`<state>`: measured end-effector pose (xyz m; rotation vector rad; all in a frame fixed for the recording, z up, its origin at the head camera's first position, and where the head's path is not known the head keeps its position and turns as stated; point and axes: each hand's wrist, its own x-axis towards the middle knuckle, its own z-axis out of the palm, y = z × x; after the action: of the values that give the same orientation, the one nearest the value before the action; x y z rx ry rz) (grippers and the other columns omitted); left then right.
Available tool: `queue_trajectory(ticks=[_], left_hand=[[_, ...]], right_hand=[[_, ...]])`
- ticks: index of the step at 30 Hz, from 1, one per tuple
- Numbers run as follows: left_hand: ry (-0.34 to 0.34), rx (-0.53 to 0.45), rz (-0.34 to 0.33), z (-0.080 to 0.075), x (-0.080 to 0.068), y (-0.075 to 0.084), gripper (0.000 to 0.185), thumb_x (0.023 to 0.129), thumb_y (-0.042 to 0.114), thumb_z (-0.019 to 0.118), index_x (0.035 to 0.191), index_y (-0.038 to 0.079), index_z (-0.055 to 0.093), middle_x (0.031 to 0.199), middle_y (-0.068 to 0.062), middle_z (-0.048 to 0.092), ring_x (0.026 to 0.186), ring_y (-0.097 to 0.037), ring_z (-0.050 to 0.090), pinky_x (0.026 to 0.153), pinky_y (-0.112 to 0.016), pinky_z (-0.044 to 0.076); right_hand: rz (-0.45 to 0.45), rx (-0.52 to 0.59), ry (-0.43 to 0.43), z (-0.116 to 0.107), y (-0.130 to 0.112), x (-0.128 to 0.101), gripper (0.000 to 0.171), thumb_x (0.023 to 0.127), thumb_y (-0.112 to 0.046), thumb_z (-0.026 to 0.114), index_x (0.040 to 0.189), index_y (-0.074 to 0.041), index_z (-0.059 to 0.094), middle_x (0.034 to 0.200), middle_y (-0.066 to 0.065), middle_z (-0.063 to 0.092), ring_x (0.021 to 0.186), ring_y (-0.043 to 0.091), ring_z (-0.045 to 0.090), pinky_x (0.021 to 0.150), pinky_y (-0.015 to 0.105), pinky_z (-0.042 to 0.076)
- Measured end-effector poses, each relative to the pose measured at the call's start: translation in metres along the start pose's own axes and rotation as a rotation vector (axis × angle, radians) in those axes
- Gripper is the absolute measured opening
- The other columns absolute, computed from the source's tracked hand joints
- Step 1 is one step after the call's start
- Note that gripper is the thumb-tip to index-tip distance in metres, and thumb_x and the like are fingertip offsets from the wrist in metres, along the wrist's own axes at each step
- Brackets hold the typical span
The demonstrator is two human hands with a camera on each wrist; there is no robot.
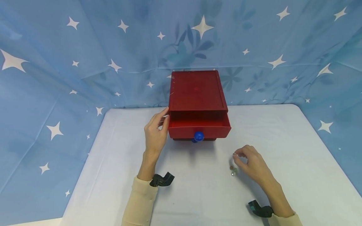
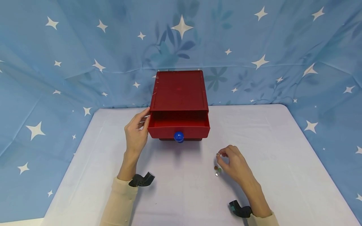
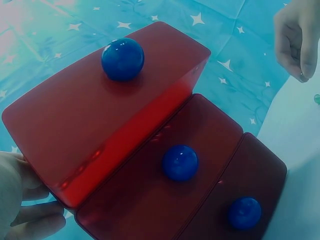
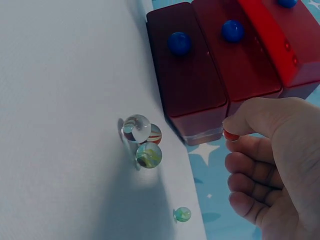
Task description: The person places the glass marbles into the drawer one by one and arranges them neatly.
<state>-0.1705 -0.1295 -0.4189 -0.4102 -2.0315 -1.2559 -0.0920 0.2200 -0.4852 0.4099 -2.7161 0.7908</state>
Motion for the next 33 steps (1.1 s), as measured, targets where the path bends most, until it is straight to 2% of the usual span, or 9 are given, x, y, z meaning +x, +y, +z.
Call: queue_trajectory(ticks=[5, 14, 33], left_hand=[[0.001, -0.002, 0.001, -0.0005, -0.0002, -0.0003, 0.034, 0.097, 0.007, 0.064, 0.130, 0.009, 0.067, 0.114, -0.011, 0.074, 0.089, -0.024, 0.074, 0.077, -0.036, 0.064], [-0.001, 0.000, 0.002, -0.0007, -0.0008, 0.0000, 0.034, 0.097, 0.008, 0.064, 0.131, 0.009, 0.067, 0.115, -0.011, 0.074, 0.089, -0.023, 0.074, 0.077, -0.036, 0.064], [-0.001, -0.009, 0.007, -0.0001, -0.0003, -0.0014, 0.034, 0.097, 0.006, 0.063, 0.131, 0.008, 0.067, 0.116, -0.011, 0.074, 0.089, -0.024, 0.074, 0.077, -0.035, 0.064]], right_hand=[[-0.023, 0.007, 0.026, -0.0007, -0.0011, -0.0005, 0.013, 0.082, -0.008, 0.076, 0.092, -0.012, 0.069, 0.090, -0.002, 0.068, 0.088, 0.021, 0.066, 0.070, 0.034, 0.057], [-0.073, 0.011, 0.087, -0.0021, -0.0038, -0.0001, 0.017, 0.078, -0.009, 0.078, 0.091, -0.013, 0.068, 0.089, -0.004, 0.067, 0.089, 0.018, 0.066, 0.079, 0.005, 0.046], [-0.105, 0.037, 0.148, -0.0074, -0.0092, 0.0063, 0.020, 0.075, -0.007, 0.081, 0.090, -0.012, 0.068, 0.086, -0.005, 0.066, 0.085, 0.015, 0.064, 0.085, -0.004, 0.039]])
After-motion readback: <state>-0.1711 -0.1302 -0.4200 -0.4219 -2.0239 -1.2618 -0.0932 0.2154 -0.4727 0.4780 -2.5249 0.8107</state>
